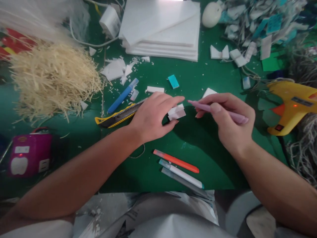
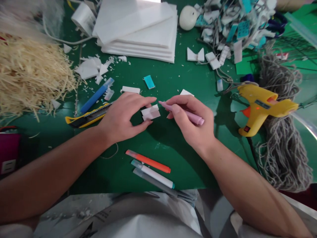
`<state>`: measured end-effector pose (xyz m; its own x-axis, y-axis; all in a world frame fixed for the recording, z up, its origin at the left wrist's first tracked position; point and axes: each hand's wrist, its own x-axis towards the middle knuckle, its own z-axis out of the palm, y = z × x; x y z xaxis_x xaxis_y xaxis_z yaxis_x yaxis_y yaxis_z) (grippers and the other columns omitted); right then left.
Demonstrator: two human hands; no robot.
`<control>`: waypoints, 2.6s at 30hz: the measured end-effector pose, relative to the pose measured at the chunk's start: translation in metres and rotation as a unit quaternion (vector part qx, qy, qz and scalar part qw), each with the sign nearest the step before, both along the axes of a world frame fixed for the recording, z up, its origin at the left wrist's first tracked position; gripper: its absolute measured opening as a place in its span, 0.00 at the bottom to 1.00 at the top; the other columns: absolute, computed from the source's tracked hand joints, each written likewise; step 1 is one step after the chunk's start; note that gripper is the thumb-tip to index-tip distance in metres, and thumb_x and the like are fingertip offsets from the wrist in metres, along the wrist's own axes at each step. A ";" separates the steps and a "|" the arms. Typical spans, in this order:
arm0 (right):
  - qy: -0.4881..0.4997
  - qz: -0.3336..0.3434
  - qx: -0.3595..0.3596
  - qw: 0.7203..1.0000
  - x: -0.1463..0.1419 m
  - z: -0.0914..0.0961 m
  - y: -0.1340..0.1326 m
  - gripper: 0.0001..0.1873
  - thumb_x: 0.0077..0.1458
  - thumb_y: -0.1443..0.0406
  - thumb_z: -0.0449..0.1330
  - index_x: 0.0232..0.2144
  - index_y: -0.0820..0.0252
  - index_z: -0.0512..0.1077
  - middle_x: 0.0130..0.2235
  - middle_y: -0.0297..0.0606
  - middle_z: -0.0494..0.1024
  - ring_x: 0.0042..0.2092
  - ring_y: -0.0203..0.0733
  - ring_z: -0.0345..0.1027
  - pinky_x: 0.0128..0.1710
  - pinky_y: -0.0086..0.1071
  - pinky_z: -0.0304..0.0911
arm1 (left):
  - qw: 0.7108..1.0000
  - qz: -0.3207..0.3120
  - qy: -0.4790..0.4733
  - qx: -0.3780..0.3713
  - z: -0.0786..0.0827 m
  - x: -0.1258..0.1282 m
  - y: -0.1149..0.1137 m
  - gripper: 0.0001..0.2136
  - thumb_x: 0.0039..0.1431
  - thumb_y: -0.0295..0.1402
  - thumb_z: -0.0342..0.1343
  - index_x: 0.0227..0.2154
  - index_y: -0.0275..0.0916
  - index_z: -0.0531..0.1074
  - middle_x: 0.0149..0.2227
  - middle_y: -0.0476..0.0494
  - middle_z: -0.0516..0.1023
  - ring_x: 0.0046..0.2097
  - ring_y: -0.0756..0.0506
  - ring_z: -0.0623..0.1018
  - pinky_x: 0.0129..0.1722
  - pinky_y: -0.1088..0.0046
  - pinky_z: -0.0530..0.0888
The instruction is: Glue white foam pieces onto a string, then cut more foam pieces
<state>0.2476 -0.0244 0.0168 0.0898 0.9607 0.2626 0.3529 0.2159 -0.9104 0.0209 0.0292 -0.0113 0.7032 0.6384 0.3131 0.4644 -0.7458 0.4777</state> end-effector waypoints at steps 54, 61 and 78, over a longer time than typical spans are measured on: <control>0.015 -0.033 -0.089 0.995 -0.001 -0.002 0.008 0.08 0.58 0.67 0.69 0.26 0.54 0.80 0.24 0.30 0.81 0.22 0.35 0.72 0.25 0.31 0.70 | 1.000 -0.014 -0.023 0.011 -0.003 -0.002 -0.001 0.20 0.68 0.32 0.56 0.61 0.35 0.70 0.57 0.36 0.81 0.58 0.36 0.80 0.57 0.55 0.77; 0.016 -0.034 -0.085 0.996 0.000 -0.005 0.008 0.08 0.59 0.66 0.70 0.26 0.53 0.81 0.24 0.30 0.81 0.23 0.35 0.73 0.23 0.31 0.71 | 0.999 -0.020 -0.020 0.019 -0.002 -0.001 0.000 0.21 0.67 0.31 0.54 0.62 0.35 0.70 0.53 0.38 0.83 0.54 0.38 0.82 0.54 0.56 0.77; -0.120 0.015 -0.055 0.991 0.005 -0.011 -0.004 0.12 0.59 0.67 0.68 0.45 0.49 0.84 0.42 0.34 0.89 0.42 0.43 0.86 0.45 0.35 0.82 | 0.993 0.110 0.037 0.014 0.008 -0.008 -0.023 0.29 0.58 0.26 0.49 0.63 0.37 0.72 0.26 0.54 0.79 0.29 0.49 0.78 0.34 0.74 0.75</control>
